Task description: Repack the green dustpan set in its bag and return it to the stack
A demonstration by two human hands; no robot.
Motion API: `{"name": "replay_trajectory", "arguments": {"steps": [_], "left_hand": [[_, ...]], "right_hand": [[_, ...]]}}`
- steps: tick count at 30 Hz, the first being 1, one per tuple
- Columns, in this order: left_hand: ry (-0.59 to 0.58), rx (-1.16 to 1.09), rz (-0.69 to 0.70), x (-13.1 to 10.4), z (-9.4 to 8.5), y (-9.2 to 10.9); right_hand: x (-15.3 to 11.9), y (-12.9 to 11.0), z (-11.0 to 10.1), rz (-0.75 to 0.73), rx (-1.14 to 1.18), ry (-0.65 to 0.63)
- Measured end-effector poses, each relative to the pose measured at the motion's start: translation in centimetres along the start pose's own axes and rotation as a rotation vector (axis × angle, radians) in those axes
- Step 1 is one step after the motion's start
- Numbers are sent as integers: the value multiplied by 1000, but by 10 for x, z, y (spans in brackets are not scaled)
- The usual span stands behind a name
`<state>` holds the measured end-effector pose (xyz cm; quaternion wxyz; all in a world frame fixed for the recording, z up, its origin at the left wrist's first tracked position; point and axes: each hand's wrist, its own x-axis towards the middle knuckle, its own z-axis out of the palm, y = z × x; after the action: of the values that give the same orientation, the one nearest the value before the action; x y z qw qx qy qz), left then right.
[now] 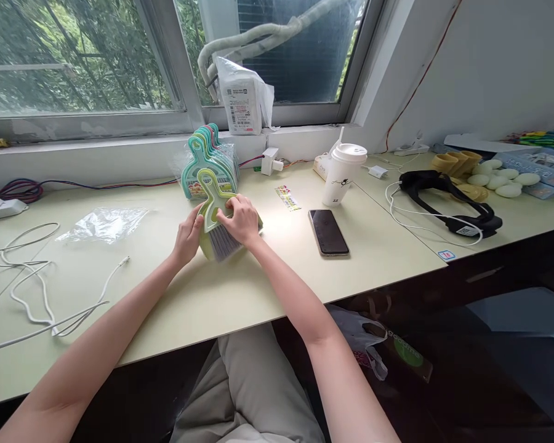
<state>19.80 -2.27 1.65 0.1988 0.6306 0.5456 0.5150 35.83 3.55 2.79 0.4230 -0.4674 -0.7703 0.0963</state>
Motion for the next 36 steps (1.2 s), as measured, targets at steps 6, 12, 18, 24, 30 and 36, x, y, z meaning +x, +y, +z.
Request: {"name": "replay_trajectory", "arguments": {"steps": [6, 12, 18, 24, 30, 36], "left_hand": [[9, 24, -123, 9, 0, 4], [162, 226, -216, 34, -44, -41], [16, 301, -187, 42, -71, -72], [-47, 405, -164, 35, -56, -76], [-160, 574, -207, 35, -64, -77], [-157, 604, -188, 35, -66, -80]], "right_hand": [[4, 0, -6, 15, 42, 1], [14, -1, -33, 21, 204, 31], [15, 34, -37, 197, -293, -75], [10, 50, -25, 277, -472, -215], [12, 55, -28, 397, -523, -350], [9, 63, -28, 351, -551, -324]]}}
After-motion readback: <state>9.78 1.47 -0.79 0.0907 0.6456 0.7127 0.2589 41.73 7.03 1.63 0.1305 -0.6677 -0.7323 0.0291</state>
